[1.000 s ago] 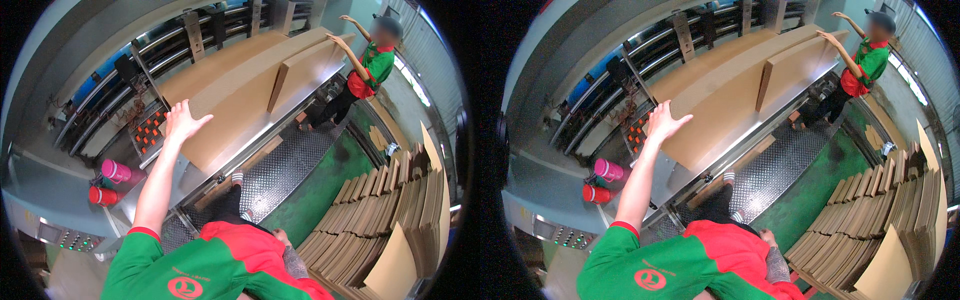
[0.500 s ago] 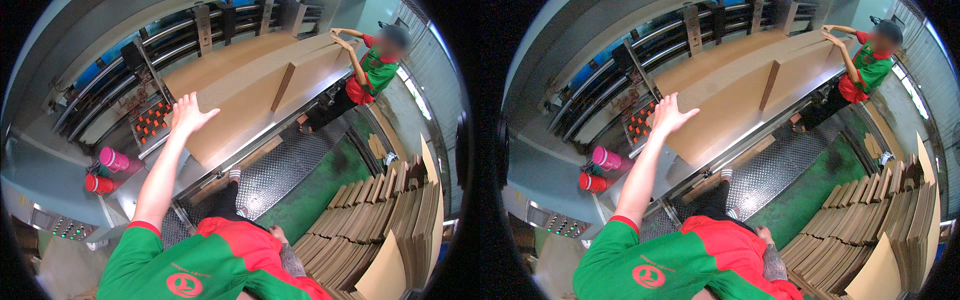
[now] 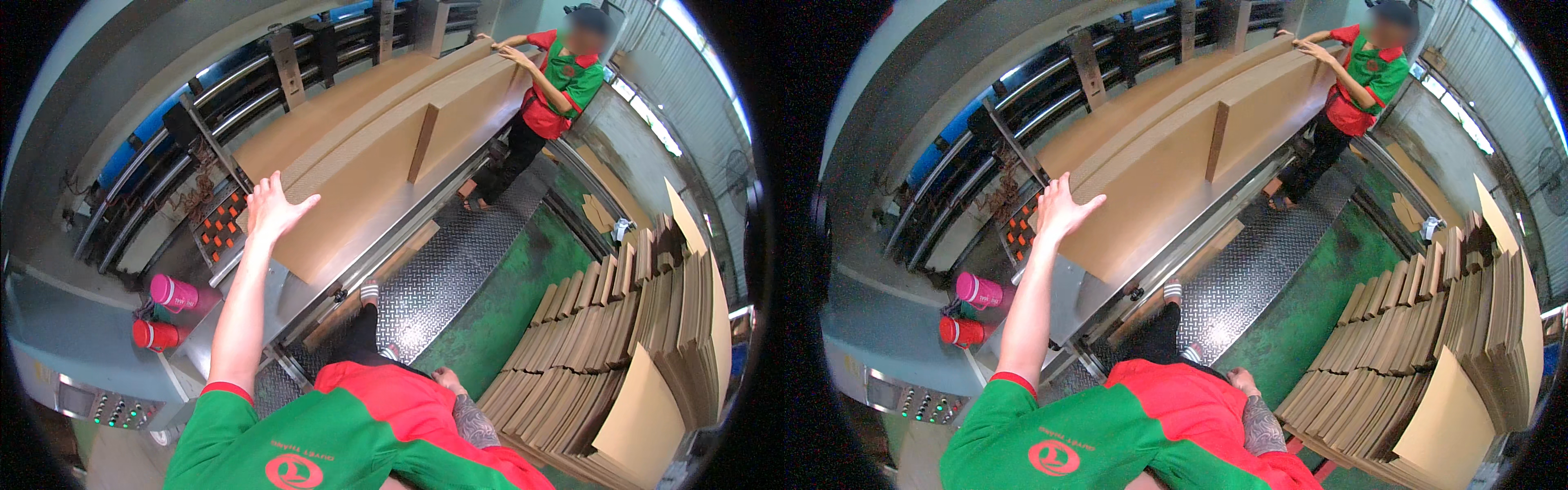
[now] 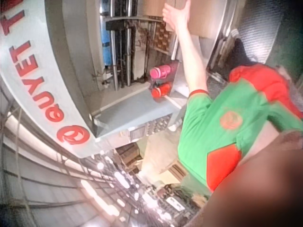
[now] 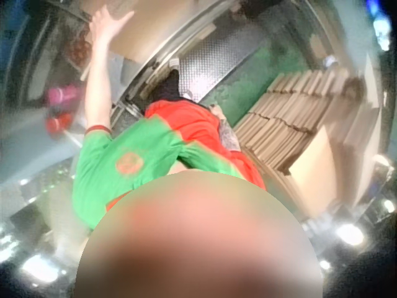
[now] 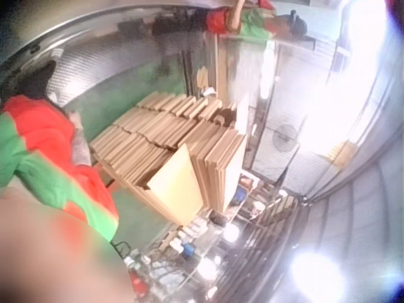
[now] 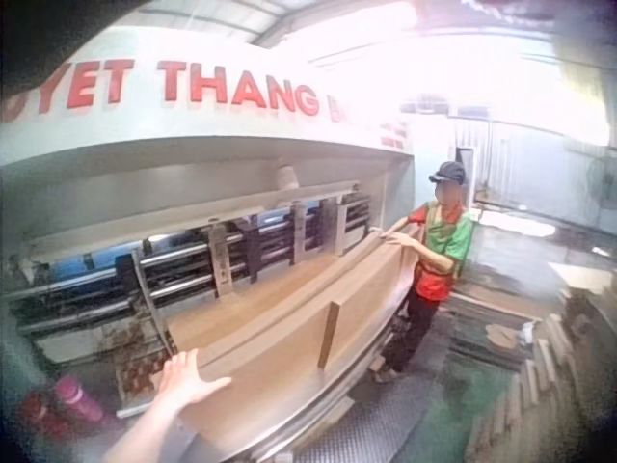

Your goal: The person picks up flat cardboard sheets from a stack and places them onto a conveyor belt feeding a processing machine. A coworker assists by pulling the sheets through the rollers. The person repeats this action for multiple sheets throughout the clip.

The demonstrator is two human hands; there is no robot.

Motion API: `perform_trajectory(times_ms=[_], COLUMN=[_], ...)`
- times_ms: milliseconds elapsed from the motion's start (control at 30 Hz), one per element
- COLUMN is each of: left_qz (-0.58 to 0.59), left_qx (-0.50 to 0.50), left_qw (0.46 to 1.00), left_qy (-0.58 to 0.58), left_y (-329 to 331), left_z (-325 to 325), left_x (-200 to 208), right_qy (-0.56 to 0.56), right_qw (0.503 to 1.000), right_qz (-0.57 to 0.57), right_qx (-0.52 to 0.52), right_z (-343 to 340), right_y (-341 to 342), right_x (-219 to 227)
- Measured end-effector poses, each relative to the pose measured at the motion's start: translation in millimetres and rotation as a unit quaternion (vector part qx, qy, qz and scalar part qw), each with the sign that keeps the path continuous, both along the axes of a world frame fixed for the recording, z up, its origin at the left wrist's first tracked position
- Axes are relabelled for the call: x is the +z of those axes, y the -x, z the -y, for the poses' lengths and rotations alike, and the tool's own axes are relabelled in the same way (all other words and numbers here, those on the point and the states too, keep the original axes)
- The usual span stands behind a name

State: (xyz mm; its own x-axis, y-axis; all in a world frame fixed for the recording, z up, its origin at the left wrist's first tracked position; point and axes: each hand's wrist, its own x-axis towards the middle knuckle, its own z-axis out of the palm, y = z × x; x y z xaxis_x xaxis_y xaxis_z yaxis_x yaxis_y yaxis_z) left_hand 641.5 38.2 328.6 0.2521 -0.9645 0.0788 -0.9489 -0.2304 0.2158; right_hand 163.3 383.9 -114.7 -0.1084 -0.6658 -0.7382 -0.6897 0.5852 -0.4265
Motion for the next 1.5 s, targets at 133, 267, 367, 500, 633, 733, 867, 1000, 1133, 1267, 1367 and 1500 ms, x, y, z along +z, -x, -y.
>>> perform_trajectory(times_ms=[133,267,367,500,633,733,867,1000,1133,1267,1367,1500], left_qz=[-0.003,-0.043,-0.013,0.011,0.017,0.004,-0.012,-0.034,-0.149,-0.277,-0.275,-0.468], left_qx=[-0.019,-0.027,-0.035,-0.059,-0.058,-0.051,-0.044,-0.009,0.006,0.116,0.180,0.117], left_qw=[1.000,0.998,0.999,0.996,0.996,0.997,0.996,0.991,0.964,0.879,0.866,0.845], left_qy=[-0.021,-0.027,0.034,0.066,0.064,0.061,0.083,0.130,0.223,0.370,0.378,0.230], left_y=[-4,-9,-7,1,10,12,13,10,-13,-69,-127,-173], left_z=[2,6,4,-2,-8,-10,-14,-16,-10,0,1,-14], left_x=[1,-1,-5,-8,-9,-9,-14,-21,-30,-53,-93,-184], right_qy=[-0.017,-0.027,-0.039,-0.057,-0.060,0.111,0.450,0.639,0.659,0.554,0.581,0.573], right_qw=[0.999,0.999,0.998,0.996,0.998,0.994,0.892,0.750,0.667,0.670,0.653,0.664], right_qz=[0.009,0.007,0.020,0.022,-0.026,-0.006,0.041,0.072,0.105,0.013,0.026,0.026], right_qx=[-0.041,-0.027,-0.050,-0.059,-0.020,0.002,0.039,0.152,0.331,0.494,0.486,0.480], right_z=[-5,-15,-28,-37,-12,51,194,311,353,368,382,386], right_y=[6,14,17,22,16,-7,-83,-182,-253,-285,-300,-309], right_x=[2,-6,-15,-14,6,45,160,318,414,430,426,424])
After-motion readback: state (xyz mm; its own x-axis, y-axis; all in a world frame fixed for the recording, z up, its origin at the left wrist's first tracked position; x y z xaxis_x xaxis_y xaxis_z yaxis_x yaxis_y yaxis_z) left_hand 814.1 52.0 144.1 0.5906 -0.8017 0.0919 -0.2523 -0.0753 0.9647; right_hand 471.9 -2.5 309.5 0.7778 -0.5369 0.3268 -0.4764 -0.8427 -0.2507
